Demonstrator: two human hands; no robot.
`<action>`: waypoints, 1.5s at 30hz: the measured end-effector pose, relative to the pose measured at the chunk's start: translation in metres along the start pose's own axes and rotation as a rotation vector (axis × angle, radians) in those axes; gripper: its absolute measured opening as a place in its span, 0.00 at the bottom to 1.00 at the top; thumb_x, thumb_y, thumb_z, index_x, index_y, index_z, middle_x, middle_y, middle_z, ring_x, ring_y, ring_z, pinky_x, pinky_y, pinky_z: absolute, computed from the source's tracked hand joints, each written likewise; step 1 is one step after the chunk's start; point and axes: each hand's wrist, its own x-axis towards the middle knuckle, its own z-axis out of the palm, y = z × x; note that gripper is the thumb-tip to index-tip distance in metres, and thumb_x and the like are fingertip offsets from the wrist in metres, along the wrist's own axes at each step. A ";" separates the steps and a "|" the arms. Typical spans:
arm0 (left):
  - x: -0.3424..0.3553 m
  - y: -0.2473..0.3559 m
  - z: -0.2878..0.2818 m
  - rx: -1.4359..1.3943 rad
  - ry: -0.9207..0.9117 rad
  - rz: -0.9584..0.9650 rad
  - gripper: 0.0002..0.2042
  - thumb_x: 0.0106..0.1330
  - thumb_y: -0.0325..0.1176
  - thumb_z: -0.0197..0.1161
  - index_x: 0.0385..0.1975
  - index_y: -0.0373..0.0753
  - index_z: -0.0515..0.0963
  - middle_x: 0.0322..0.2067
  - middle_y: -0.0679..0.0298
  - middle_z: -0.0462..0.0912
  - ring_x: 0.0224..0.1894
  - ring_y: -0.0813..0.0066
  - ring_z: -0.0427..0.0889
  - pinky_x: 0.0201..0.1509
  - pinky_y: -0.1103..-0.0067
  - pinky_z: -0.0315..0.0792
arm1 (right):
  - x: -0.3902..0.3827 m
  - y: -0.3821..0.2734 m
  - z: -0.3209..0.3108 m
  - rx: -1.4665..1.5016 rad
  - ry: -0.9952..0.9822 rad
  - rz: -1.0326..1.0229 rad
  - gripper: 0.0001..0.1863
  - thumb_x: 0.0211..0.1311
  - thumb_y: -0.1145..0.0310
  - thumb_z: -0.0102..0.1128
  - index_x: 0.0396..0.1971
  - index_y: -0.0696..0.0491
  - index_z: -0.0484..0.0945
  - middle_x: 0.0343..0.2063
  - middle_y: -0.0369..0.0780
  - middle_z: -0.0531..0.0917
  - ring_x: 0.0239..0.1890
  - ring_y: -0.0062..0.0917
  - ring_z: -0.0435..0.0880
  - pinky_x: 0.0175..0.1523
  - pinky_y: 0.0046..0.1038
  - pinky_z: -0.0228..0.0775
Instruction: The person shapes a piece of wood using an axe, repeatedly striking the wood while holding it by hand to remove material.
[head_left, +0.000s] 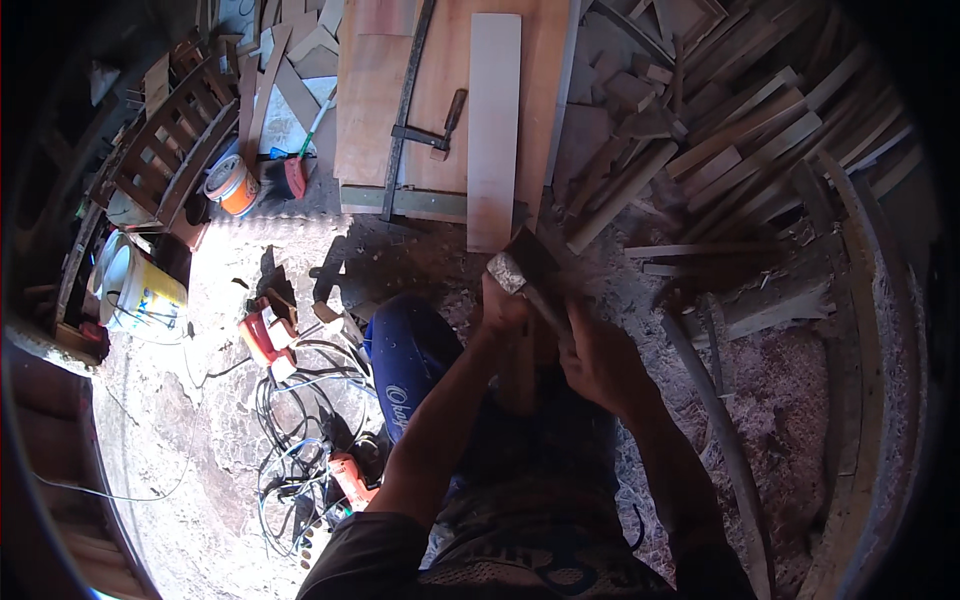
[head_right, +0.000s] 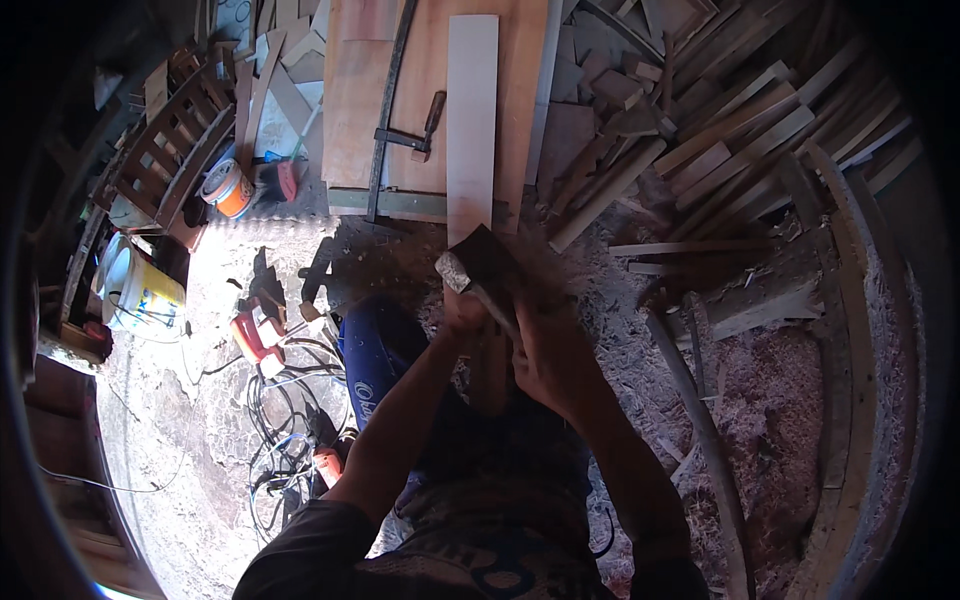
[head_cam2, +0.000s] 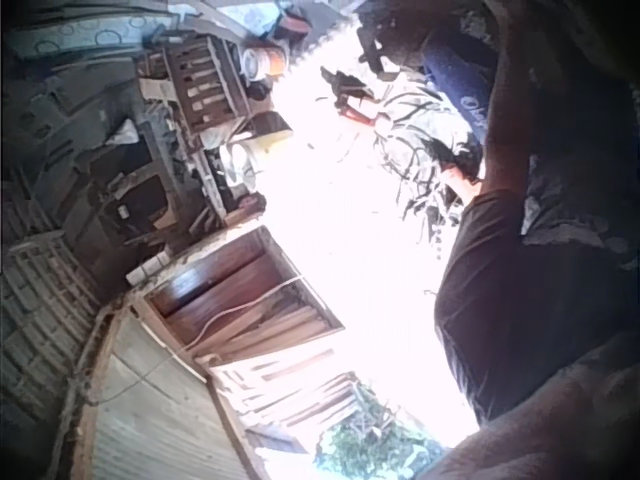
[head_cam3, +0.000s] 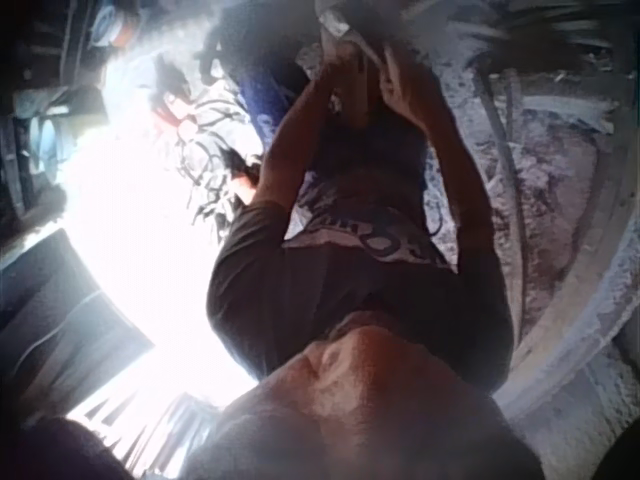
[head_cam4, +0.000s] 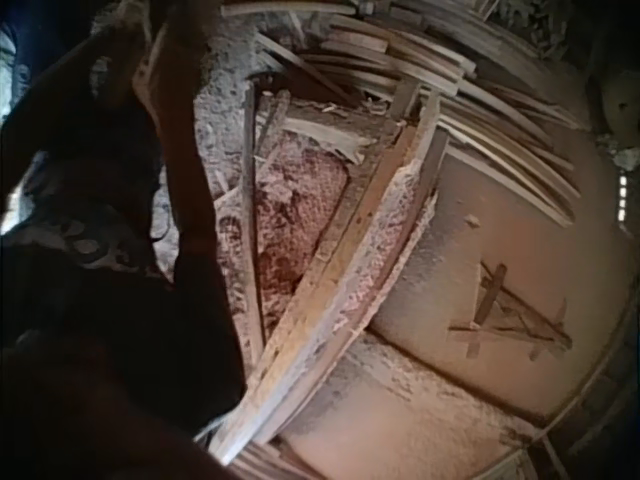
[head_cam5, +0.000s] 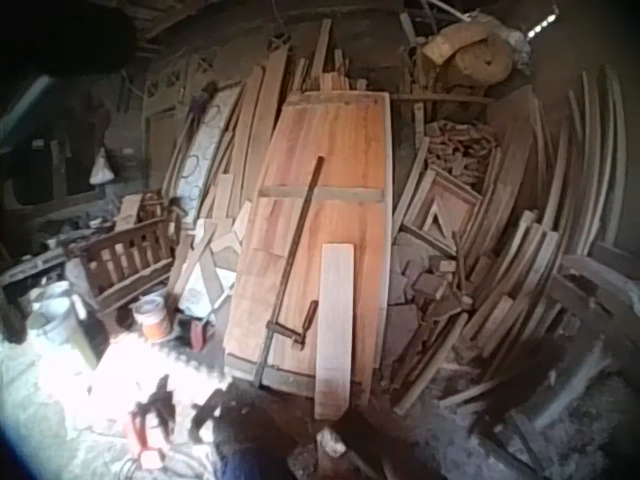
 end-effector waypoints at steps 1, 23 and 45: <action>0.007 -0.003 -0.001 0.058 -0.008 -0.142 0.16 0.54 0.34 0.72 0.42 0.36 0.81 0.38 0.61 0.86 0.41 0.73 0.85 0.44 0.75 0.78 | 0.002 -0.007 -0.012 0.042 0.032 -0.018 0.33 0.57 0.75 0.58 0.64 0.56 0.60 0.30 0.56 0.82 0.36 0.55 0.83 0.41 0.49 0.75; -0.003 0.000 0.005 -0.272 0.182 -0.503 0.10 0.58 0.27 0.66 0.38 0.33 0.81 0.34 0.62 0.87 0.36 0.73 0.85 0.42 0.76 0.78 | 0.010 -0.013 -0.033 0.048 0.029 0.029 0.34 0.53 0.77 0.61 0.64 0.53 0.65 0.38 0.51 0.83 0.36 0.50 0.84 0.43 0.43 0.78; -0.006 0.004 -0.014 0.162 -0.160 -0.256 0.03 0.66 0.27 0.62 0.36 0.36 0.81 0.31 0.65 0.84 0.31 0.73 0.83 0.32 0.74 0.76 | 0.030 -0.034 -0.086 0.102 0.377 -0.187 0.30 0.63 0.73 0.61 0.65 0.54 0.62 0.38 0.48 0.83 0.33 0.44 0.86 0.36 0.40 0.77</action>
